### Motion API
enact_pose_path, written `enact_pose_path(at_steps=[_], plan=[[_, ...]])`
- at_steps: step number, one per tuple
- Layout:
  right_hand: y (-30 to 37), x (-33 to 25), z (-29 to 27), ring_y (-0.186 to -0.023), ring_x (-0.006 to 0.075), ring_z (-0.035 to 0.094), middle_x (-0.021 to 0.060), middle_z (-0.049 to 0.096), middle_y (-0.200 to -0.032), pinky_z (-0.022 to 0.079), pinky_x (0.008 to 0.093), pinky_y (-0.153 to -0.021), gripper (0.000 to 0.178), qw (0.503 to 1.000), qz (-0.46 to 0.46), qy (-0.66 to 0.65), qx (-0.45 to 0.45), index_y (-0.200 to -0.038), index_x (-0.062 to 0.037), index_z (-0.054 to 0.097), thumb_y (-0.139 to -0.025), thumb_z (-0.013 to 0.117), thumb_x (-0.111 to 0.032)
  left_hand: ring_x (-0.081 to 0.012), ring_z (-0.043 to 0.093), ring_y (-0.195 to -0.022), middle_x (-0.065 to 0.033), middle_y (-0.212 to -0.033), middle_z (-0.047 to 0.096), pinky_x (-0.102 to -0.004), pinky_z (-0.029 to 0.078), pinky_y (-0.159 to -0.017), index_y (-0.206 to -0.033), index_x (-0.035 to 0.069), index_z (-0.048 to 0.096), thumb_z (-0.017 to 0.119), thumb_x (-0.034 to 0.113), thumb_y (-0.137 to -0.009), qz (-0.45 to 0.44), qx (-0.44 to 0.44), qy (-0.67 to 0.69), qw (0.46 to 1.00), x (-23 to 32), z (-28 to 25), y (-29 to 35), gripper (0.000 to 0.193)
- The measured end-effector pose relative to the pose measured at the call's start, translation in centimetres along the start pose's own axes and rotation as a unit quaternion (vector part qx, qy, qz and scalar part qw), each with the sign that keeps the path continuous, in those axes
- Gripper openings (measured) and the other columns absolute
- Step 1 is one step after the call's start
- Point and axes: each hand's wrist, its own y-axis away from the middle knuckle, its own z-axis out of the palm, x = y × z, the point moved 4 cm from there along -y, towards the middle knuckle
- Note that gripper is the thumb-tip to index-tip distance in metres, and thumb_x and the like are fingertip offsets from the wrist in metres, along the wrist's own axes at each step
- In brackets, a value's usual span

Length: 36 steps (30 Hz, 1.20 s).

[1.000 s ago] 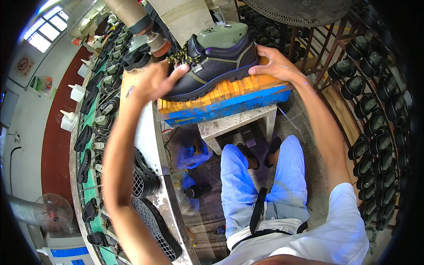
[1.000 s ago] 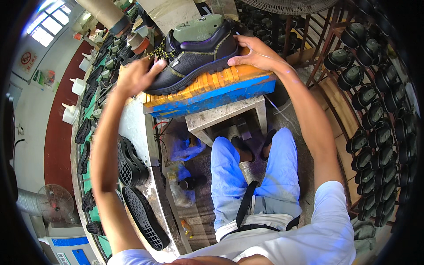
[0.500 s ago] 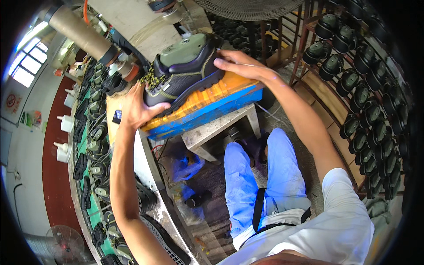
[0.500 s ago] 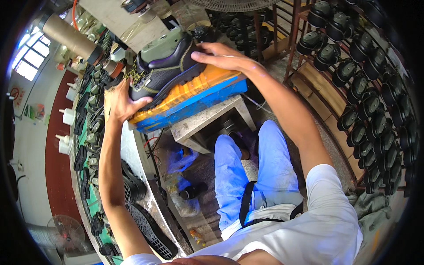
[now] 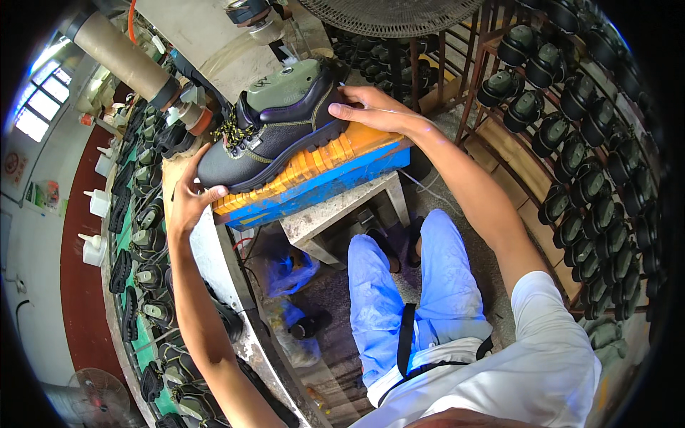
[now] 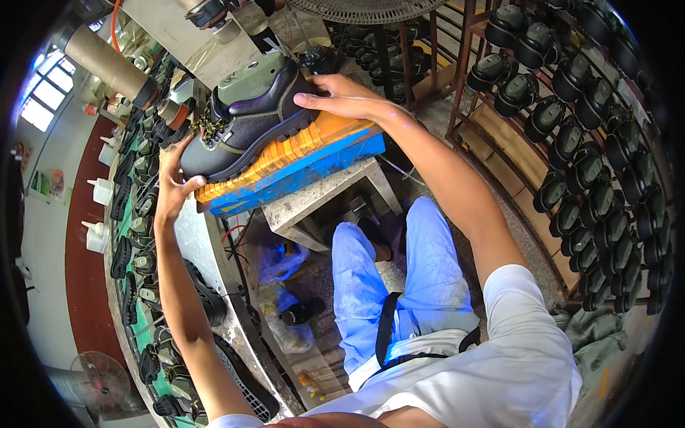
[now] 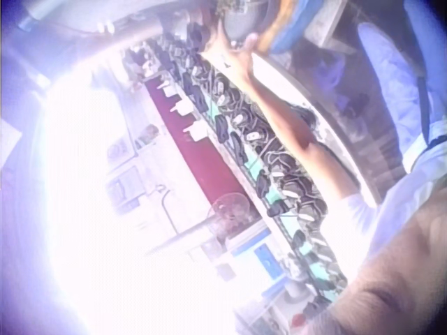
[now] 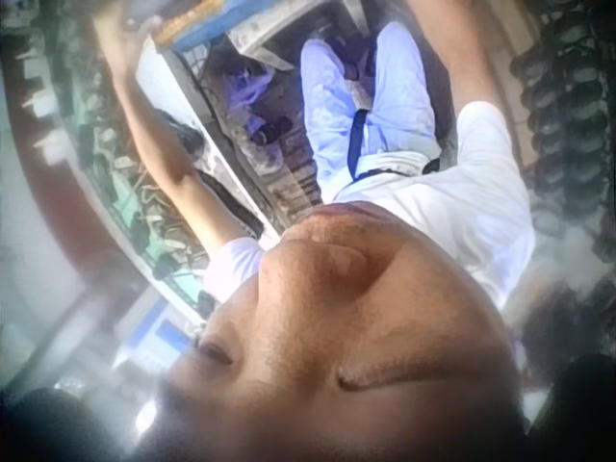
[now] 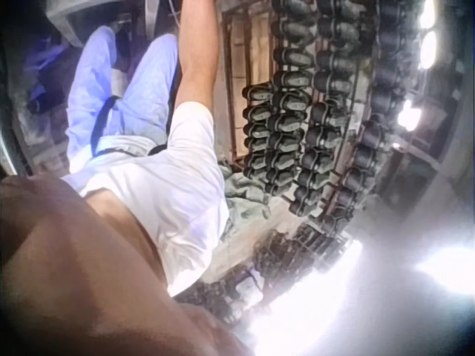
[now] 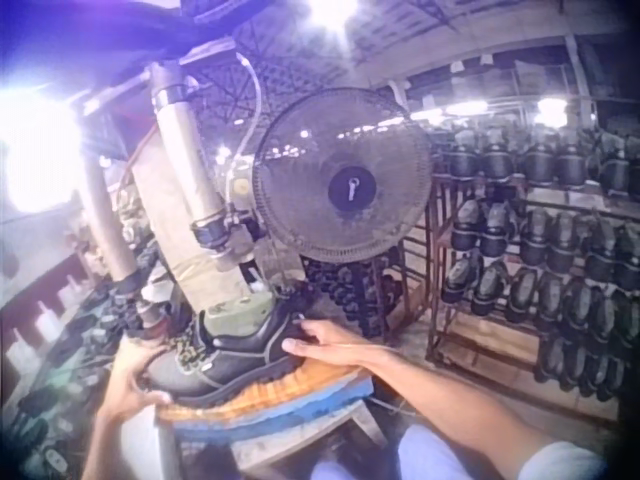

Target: The person applies adhesive to the seams of several shoes using a precision applicator tool, handling each shoe one at a time and placing them back onto a storage rack.

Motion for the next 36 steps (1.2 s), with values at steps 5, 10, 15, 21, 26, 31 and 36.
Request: enact_pose_path(at_steps=[5, 10, 15, 21, 26, 31, 36], plan=[[0.3, 0.2, 0.4, -0.117, 0.017, 0.065, 0.0135, 0.074, -0.126, 0.049, 0.0356, -0.105, 0.067, 0.997, -0.056, -0.05, 0.029, -0.138, 0.004, 0.064, -0.098, 0.076, -0.048, -0.0264, 0.061, -0.133, -0.017, -0.147, 0.06, -0.0392, 0.049, -0.116, -0.16, -0.003, 0.039, 0.1, 0.008, -0.06, 0.014, -0.014, 0.066, 0.998, 0.0, 0.8, -0.1, 0.118], [0.5, 0.9, 0.1, -0.108, 0.0144, 0.064, 0.0126, 0.076, -0.115, 0.051, 0.0352, -0.099, 0.063, 0.996, -0.071, -0.018, 0.04, -0.132, 0.0041, 0.066, -0.097, 0.077, -0.048, -0.0263, 0.061, -0.132, -0.0171, -0.145, 0.062, -0.0396, 0.046, -0.118, -0.16, -0.003, 0.04, 0.096, 0.003, -0.061, -0.01, -0.005, 0.084, 0.996, -0.4, 0.7, -0.1, 0.114], [0.7, 0.4, 0.0, -0.122, 0.017, 0.064, 0.0151, 0.072, -0.131, 0.047, 0.0361, -0.11, 0.061, 0.999, -0.035, -0.021, 0.016, -0.142, 0.0068, 0.06, -0.1, 0.076, -0.033, -0.0259, 0.062, -0.131, -0.0167, -0.146, 0.062, -0.0387, 0.046, -0.117, -0.16, -0.002, 0.041, 0.095, 0.002, -0.062, -0.014, 0.0, 0.098, 0.995, -0.4, 0.9, 0.2, 0.112], [-0.3, 0.8, -0.2, -0.111, 0.0148, 0.063, 0.0118, 0.075, -0.117, 0.049, 0.0352, -0.101, 0.064, 0.997, -0.073, -0.028, 0.02, -0.133, 0.0035, 0.065, -0.098, 0.076, -0.048, -0.0255, 0.063, -0.129, -0.018, -0.145, 0.062, -0.0375, 0.048, -0.115, -0.161, -0.002, 0.04, 0.092, -0.003, -0.064, -0.036, 0.004, 0.091, 0.995, 0.1, 1.0, 1.1, 0.109], [0.0, 1.8, -0.8, -0.136, 0.0282, 0.059, 0.0201, 0.067, -0.14, 0.043, 0.0403, -0.116, 0.075, 0.991, -0.063, 0.011, 0.114, -0.147, 0.0037, 0.056, -0.101, 0.069, -0.054, -0.0268, 0.065, -0.127, -0.0198, -0.143, 0.063, -0.0376, 0.05, -0.113, -0.159, -0.005, 0.041, 0.088, -0.01, -0.069, -0.003, 0.021, 0.062, 0.998, 1.7, 1.7, 3.4, 0.101], [6.8, 5.5, -3.2, -0.1, 0.0176, 0.065, 0.007, 0.073, -0.111, 0.051, 0.0323, -0.091, 0.084, 0.934, -0.022, -0.152, 0.322, -0.159, -0.0019, 0.045, -0.11, 0.027, -0.068, -0.0238, 0.068, -0.12, -0.0172, -0.133, 0.069, -0.0366, 0.055, -0.104, -0.157, -0.004, 0.046, 0.09, 0.002, -0.079, -0.064, 0.133, 0.077, 0.986, 3.4, 5.4, 8.1, 0.089], [14.7, 14.6, 0.3, -0.076, 0.0099, 0.056, -0.0003, 0.065, -0.091, 0.05, 0.0256, -0.074, 0.042, 0.909, 0.123, -0.173, 0.359, -0.132, -0.0001, 0.07, -0.109, 0.05, -0.028, -0.0187, 0.057, -0.102, -0.0122, -0.129, 0.063, -0.034, 0.047, -0.09, -0.153, 0.005, 0.055, 0.088, 0.031, -0.087, -0.025, 0.358, -0.065, 0.931, 7.9, 13.6, 10.8, 0.078]])
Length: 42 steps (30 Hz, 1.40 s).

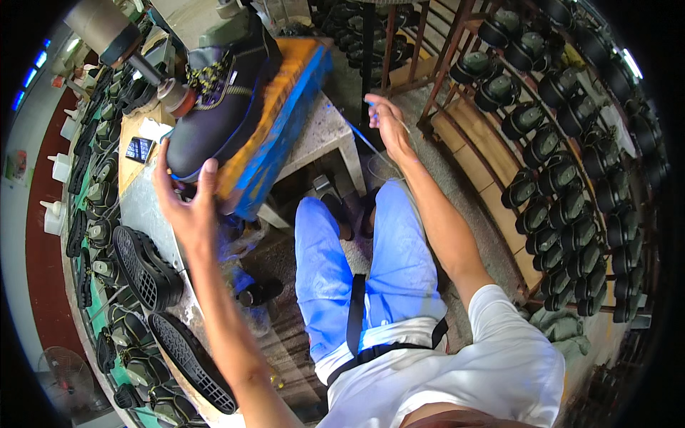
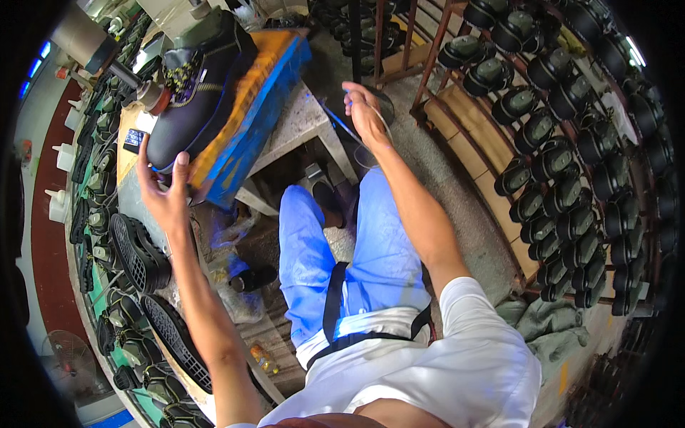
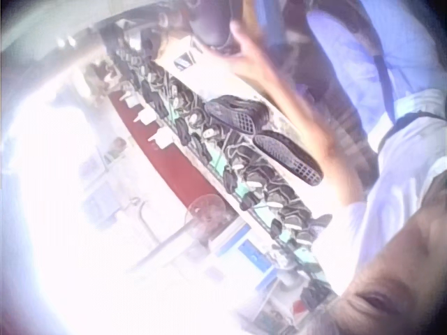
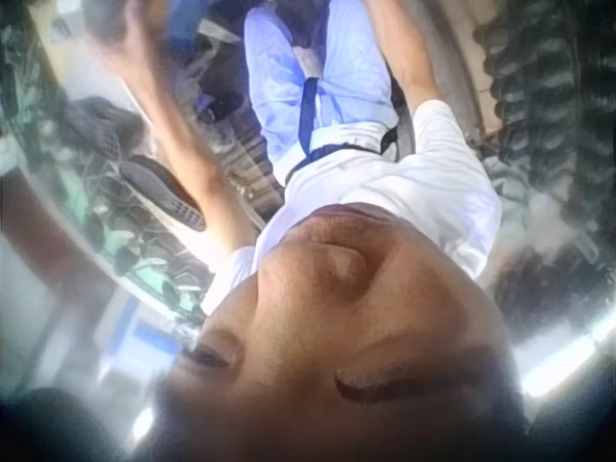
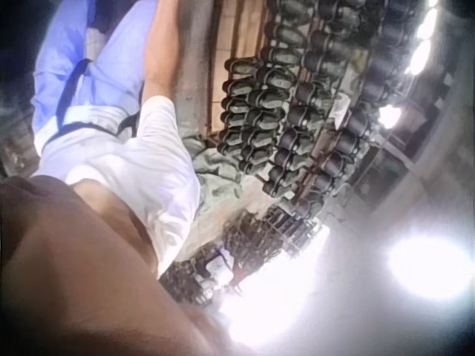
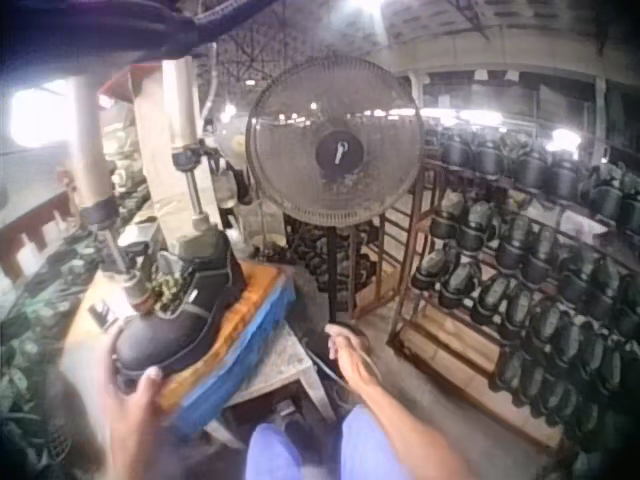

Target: The person applies adhesive to the seams of several shoes using a precision applicator tool, handling each shoe one at a time and placing them back onto a storage rack.

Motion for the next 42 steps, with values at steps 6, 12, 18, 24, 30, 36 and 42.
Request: enact_pose_path(at_steps=[6, 12, 18, 24, 30, 36, 42], plan=[[5.6, -2.3, 1.8, -0.081, 0.01, 0.057, 0.0025, 0.065, -0.09, 0.048, 0.0257, -0.073, 0.043, 0.994, 0.017, -0.067, -0.084, -0.125, 0.0077, 0.071, -0.102, 0.049, -0.022, -0.0246, 0.059, -0.103, -0.0176, -0.131, 0.062, -0.0357, 0.049, -0.091, -0.151, -0.002, 0.054, 0.079, 0.013, -0.093, 0.201, 0.041, -0.046, 0.978, 4.0, 3.7, 7.1, 0.065], [13.8, -21.0, 4.6, -0.068, 0.0157, 0.062, 0.0096, 0.07, -0.08, 0.048, 0.03, -0.063, 0.036, 0.863, -0.436, 0.14, -0.213, -0.105, 0.003, 0.078, -0.101, 0.052, -0.021, -0.037, 0.058, -0.132, -0.0178, -0.151, 0.06, -0.0462, 0.04, -0.115, -0.147, 0.001, 0.058, 0.076, 0.009, -0.086, 0.278, -0.061, -0.148, 0.947, 7.5, 9.4, 11.3, 0.065], [15.4, -22.5, 8.3, -0.064, 0.0271, 0.071, 0.0149, 0.072, -0.078, 0.056, 0.0358, -0.056, 0.024, 0.729, -0.594, 0.273, -0.203, -0.098, 0.0027, 0.076, -0.085, 0.06, -0.008, -0.0371, 0.043, -0.148, -0.0175, -0.155, 0.051, -0.0562, 0.032, -0.12, -0.148, 0.005, 0.055, 0.077, 0.044, -0.087, 0.274, -0.085, -0.223, 0.932, 8.0, 14.5, 12.5, 0.076], [15.0, -22.1, 8.9, -0.06, 0.0241, 0.069, 0.0111, 0.072, -0.077, 0.055, 0.0339, -0.054, 0.024, 0.707, -0.594, 0.331, -0.192, -0.099, 0.0011, 0.076, -0.082, 0.062, -0.007, -0.0343, 0.052, -0.141, -0.0152, -0.15, 0.059, -0.0512, 0.038, -0.118, -0.146, 0.006, 0.058, 0.078, 0.033, -0.087, 0.287, -0.062, -0.214, 0.932, 7.1, 13.4, 12.7, 0.069], [15.7, -22.2, 9.7, -0.055, 0.0177, 0.067, 0.0063, 0.066, -0.069, 0.052, 0.0298, -0.051, 0.026, 0.744, -0.55, 0.292, -0.243, -0.101, 0.0013, 0.077, -0.094, 0.058, -0.015, -0.0301, 0.065, -0.12, -0.0112, -0.139, 0.071, -0.0428, 0.048, -0.105, -0.132, 0.005, 0.073, 0.073, 0.006, -0.083, 0.306, -0.009, -0.17, 0.937, 5.4, 7.7, 10.7, 0.049], [15.7, -19.4, 14.3, -0.059, 0.0247, 0.068, 0.0102, 0.069, -0.074, 0.053, 0.0347, -0.053, 0.016, 0.792, -0.521, 0.164, -0.271, -0.096, -0.0031, 0.075, -0.083, 0.066, -0.007, -0.029, 0.071, -0.106, -0.0106, -0.124, 0.078, -0.044, 0.053, -0.104, -0.115, 0.002, 0.081, 0.066, -0.009, -0.082, 0.322, 0.09, -0.175, 0.926, -0.8, 1.7, 8.4, 0.038], [12.6, -14.7, 20.1, -0.055, 0.0241, 0.065, 0.0077, 0.067, -0.072, 0.052, 0.0365, -0.051, 0.018, 0.771, -0.582, 0.132, -0.222, -0.1, -0.0058, 0.076, -0.086, 0.068, -0.012, -0.036, 0.063, -0.134, -0.0261, -0.14, 0.067, -0.0478, 0.043, -0.118, -0.132, -0.006, 0.07, 0.045, 0.017, -0.107, 0.144, 0.092, -0.016, 0.985, -8.0, -2.1, 3.5, 0.042]])
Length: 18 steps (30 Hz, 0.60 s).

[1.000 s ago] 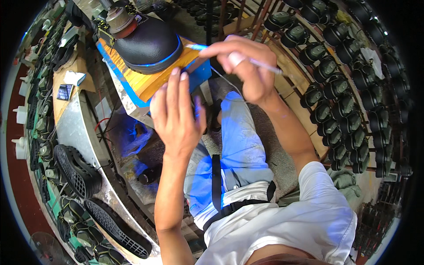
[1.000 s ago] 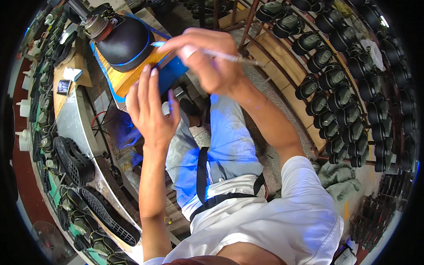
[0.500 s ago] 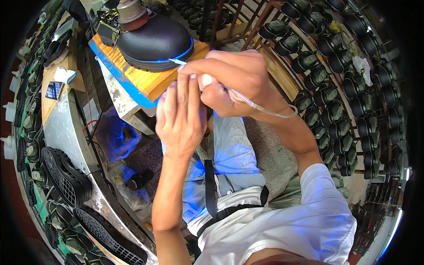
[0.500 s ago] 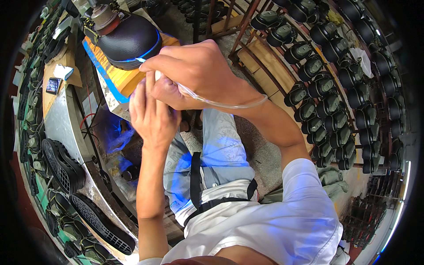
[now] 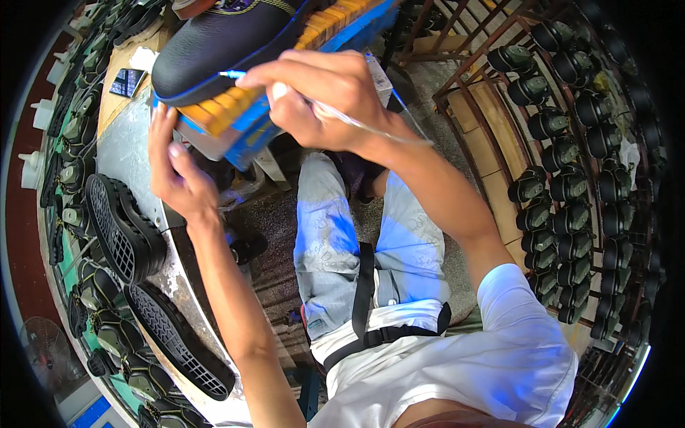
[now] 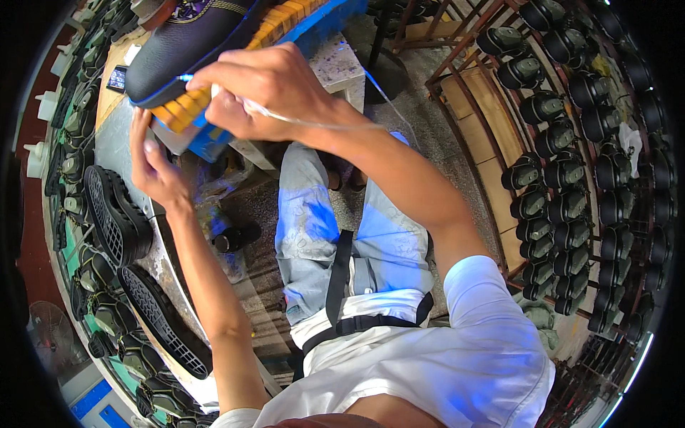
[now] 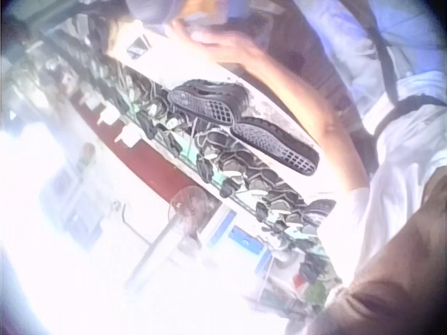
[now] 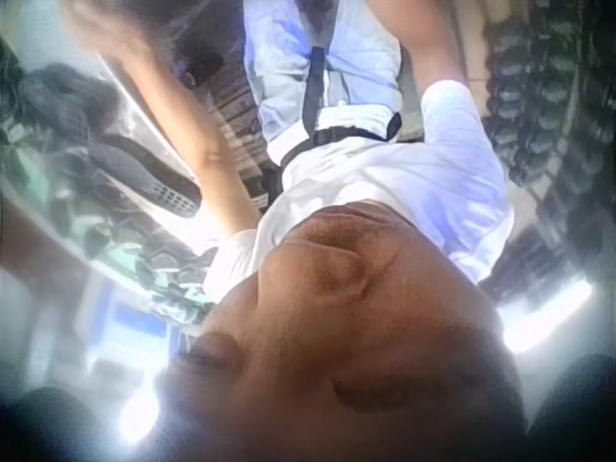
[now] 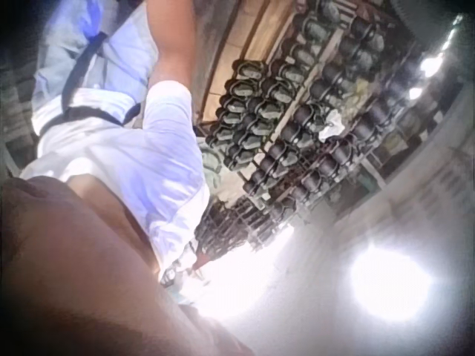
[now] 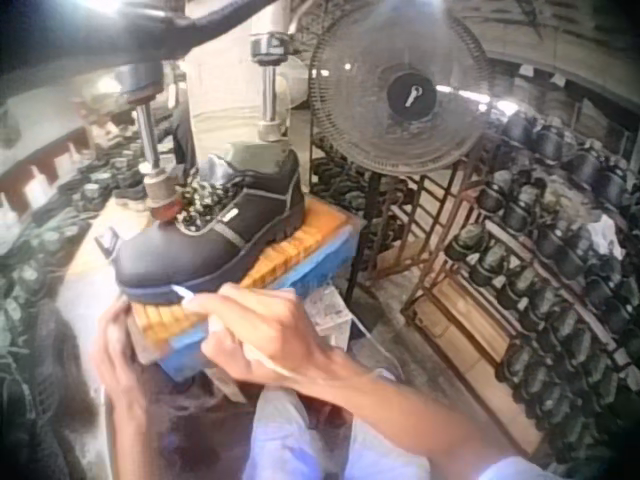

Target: The person applies adhesive to the seams of several shoes using a precision applicator tool, handling each shoe one at a time and placing them back onto a storage rack.

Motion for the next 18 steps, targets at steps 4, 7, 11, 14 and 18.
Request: enact_pose_path(at_steps=[4, 7, 11, 14, 18], plan=[[0.1, 3.6, 1.0, -0.058, 0.0248, 0.067, 0.0068, 0.067, -0.072, 0.055, 0.0362, -0.055, 0.017, 0.997, -0.047, 0.063, 0.011, -0.1, -0.007, 0.076, -0.086, 0.069, -0.014, -0.0272, 0.064, -0.129, -0.0211, -0.14, 0.067, -0.0378, 0.049, -0.106, -0.146, -0.003, 0.061, 0.045, 0.048, -0.113, -0.219, -0.059, 0.043, 0.973, -0.6, 0.8, -3.0, 0.062], [0.0, 5.6, -0.8, -0.062, 0.0244, 0.069, 0.0063, 0.071, -0.078, 0.057, 0.0353, -0.059, 0.018, 0.993, -0.051, 0.103, -0.007, -0.102, -0.0073, 0.078, -0.089, 0.068, -0.014, -0.0209, 0.07, -0.102, -0.0183, -0.122, 0.072, -0.0333, 0.054, -0.091, -0.147, -0.003, 0.059, 0.073, 0.05, -0.099, -0.135, -0.117, -0.167, 0.97, -0.3, 1.3, -4.6, 0.072], [0.1, 7.6, -3.9, -0.064, 0.0243, 0.07, 0.0069, 0.073, -0.082, 0.058, 0.0365, -0.06, 0.019, 0.989, -0.041, 0.138, -0.025, -0.103, -0.009, 0.079, -0.09, 0.067, -0.015, -0.0225, 0.063, -0.096, -0.0145, -0.123, 0.07, -0.0358, 0.052, -0.089, -0.145, -0.003, 0.059, 0.096, 0.046, -0.075, -0.094, -0.128, -0.112, 0.981, -3.2, 1.8, -5.7, 0.093], [0.6, 8.3, -6.7, -0.062, 0.025, 0.069, 0.0077, 0.071, -0.078, 0.057, 0.0378, -0.059, 0.019, 0.982, -0.032, 0.185, -0.03, -0.102, -0.0096, 0.079, -0.088, 0.067, -0.013, -0.0188, 0.065, -0.109, -0.0128, -0.134, 0.068, -0.0333, 0.053, -0.097, -0.147, -0.002, 0.058, 0.097, 0.033, -0.077, -0.133, -0.124, -0.07, 0.981, -4.3, 2.5, -5.6, 0.088], [0.5, 6.9, -9.6, -0.062, 0.0269, 0.068, 0.0092, 0.069, -0.078, 0.057, 0.0383, -0.058, 0.022, 0.971, -0.009, 0.227, -0.074, -0.103, -0.0076, 0.077, -0.084, 0.067, -0.011, -0.0207, 0.062, -0.129, -0.0132, -0.145, 0.063, -0.0354, 0.05, -0.11, -0.153, -0.002, 0.051, 0.096, 0.025, -0.079, -0.146, -0.188, 0.074, 0.968, -9.0, 3.3, -7.4, 0.09]])
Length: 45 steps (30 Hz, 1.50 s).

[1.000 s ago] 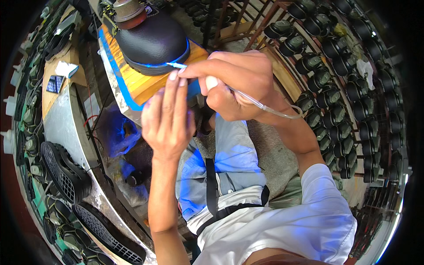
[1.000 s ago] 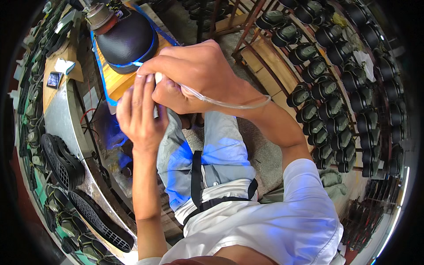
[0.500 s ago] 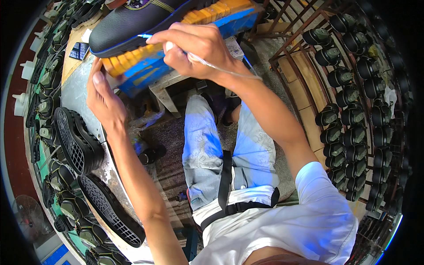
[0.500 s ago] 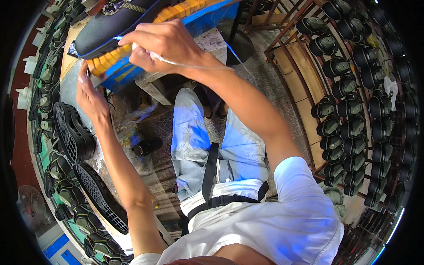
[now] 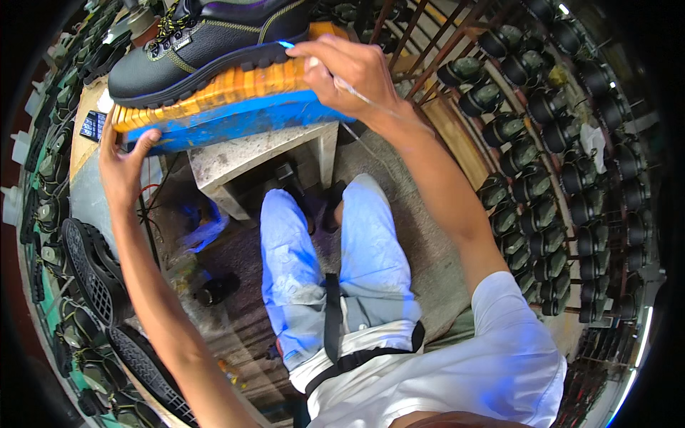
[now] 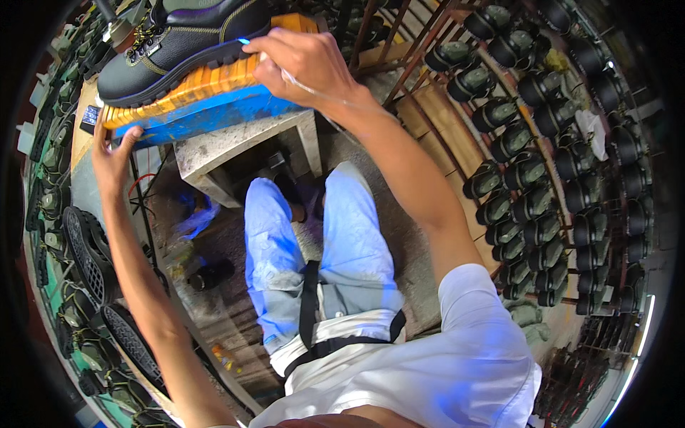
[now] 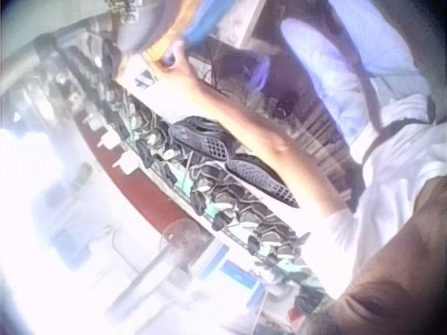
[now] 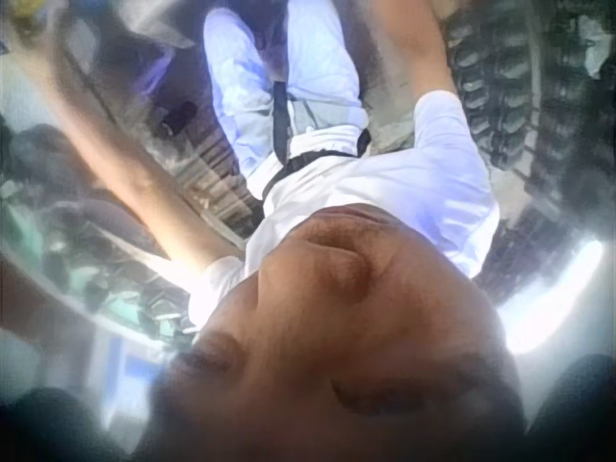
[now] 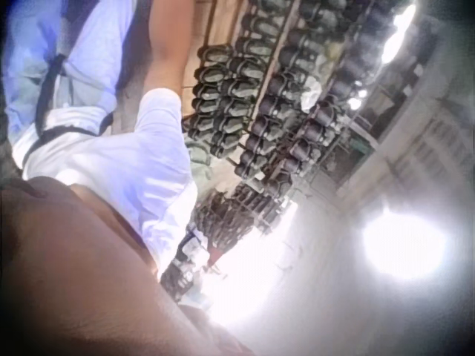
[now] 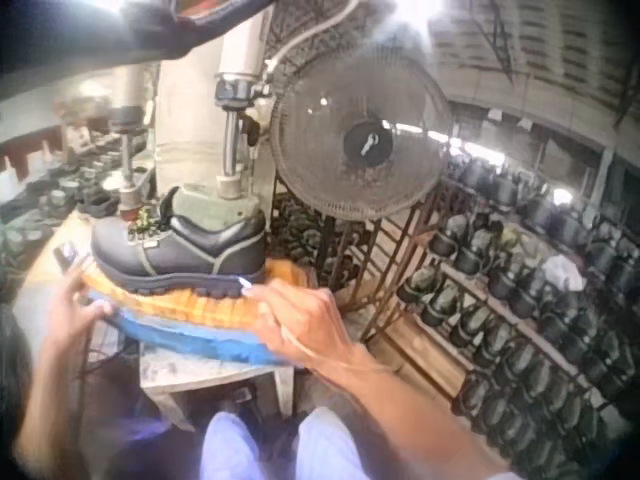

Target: The person applies adhesive to the seams of several shoes using a precision applicator tool, handling each shoe one at a time and placing them back onto a storage rack.

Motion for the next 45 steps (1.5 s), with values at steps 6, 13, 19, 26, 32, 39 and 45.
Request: enact_pose_path(at_steps=[6, 13, 19, 26, 32, 39, 45], plan=[[0.1, -3.7, -2.5, -0.063, 0.0255, 0.07, 0.0105, 0.069, -0.079, 0.059, 0.0366, -0.058, 0.025, 0.998, -0.024, -0.009, -0.05, -0.104, -0.0035, 0.074, -0.08, 0.068, -0.009, -0.038, 0.062, -0.133, -0.0215, -0.149, 0.061, -0.0449, 0.051, -0.109, -0.127, 0.005, 0.074, 0.09, 0.036, -0.084, 0.142, 0.111, -0.202, 0.963, 3.6, 3.6, -1.1, 0.055], [-0.3, -6.7, -1.2, -0.06, 0.0202, 0.068, 0.0071, 0.067, -0.075, 0.057, 0.0327, -0.056, 0.028, 0.996, -0.038, -0.063, -0.043, -0.109, 0.001, 0.075, -0.087, 0.057, -0.003, -0.0348, 0.065, -0.127, -0.0095, -0.123, 0.079, -0.0473, 0.046, -0.112, -0.1, 0.005, 0.081, 0.082, 0.01, -0.086, 0.23, 0.072, -0.025, 0.97, 10.8, 7.0, 13.8, 0.014], [-0.8, -7.6, 2.1, -0.059, 0.0192, 0.068, 0.0064, 0.067, -0.073, 0.057, 0.0321, -0.056, 0.029, 0.994, -0.058, -0.092, -0.011, -0.108, 0.0012, 0.076, -0.084, 0.059, -0.001, -0.0324, 0.065, -0.13, -0.0178, -0.139, 0.07, -0.0441, 0.045, -0.115, -0.112, 0.001, 0.079, 0.063, 0.008, -0.106, 0.065, 0.214, 0.009, 0.975, 3.6, 2.4, 12.1, 0.019], [-1.7, -6.0, 6.1, -0.064, 0.0229, 0.069, 0.0091, 0.069, -0.078, 0.057, 0.0349, -0.058, 0.027, 0.993, -0.064, -0.084, 0.048, -0.108, -0.0015, 0.076, -0.086, 0.062, -0.006, -0.0355, 0.049, -0.148, -0.0204, -0.16, 0.051, -0.0439, 0.034, -0.123, -0.145, 0.003, 0.064, 0.035, 0.053, -0.114, -0.065, 0.147, 0.06, 0.985, 2.1, 2.3, 7.9, 0.066], [-1.3, -3.9, 6.0, -0.063, 0.0269, 0.068, 0.0107, 0.068, -0.078, 0.056, 0.0366, -0.057, 0.026, 0.995, -0.05, -0.039, 0.079, -0.107, -0.0056, 0.077, -0.088, 0.06, -0.013, -0.0247, 0.064, -0.124, -0.0187, -0.131, 0.071, -0.0352, 0.045, -0.11, -0.141, 0.001, 0.067, 0.034, 0.043, -0.117, -0.131, 0.145, -0.025, 0.98, 1.2, 2.5, 5.7, 0.059], [0.4, -1.5, 2.7, -0.056, 0.0273, 0.063, 0.0078, 0.062, -0.071, 0.052, 0.0382, -0.052, 0.024, 0.994, -0.012, 0.062, 0.09, -0.103, -0.0075, 0.077, -0.09, 0.06, -0.018, -0.0205, 0.06, -0.129, -0.0171, -0.136, 0.069, -0.0321, 0.038, -0.116, -0.146, -0.002, 0.062, 0.027, 0.042, -0.118, -0.102, 0.122, 0.068, 0.985, -2.4, 2.5, 2.9, 0.063], [1.7, -0.6, -1.9, -0.056, 0.0258, 0.063, 0.0061, 0.064, -0.072, 0.052, 0.0371, -0.052, 0.024, 0.993, 0.019, 0.102, 0.064, -0.099, -0.0096, 0.076, -0.078, 0.064, -0.01, -0.021, 0.056, -0.136, -0.0172, -0.144, 0.064, -0.032, 0.035, -0.119, -0.15, -0.001, 0.059, 0.027, 0.042, -0.118, -0.059, 0.057, 0.097, 0.992, -6.1, 1.7, 0.5, 0.062]])
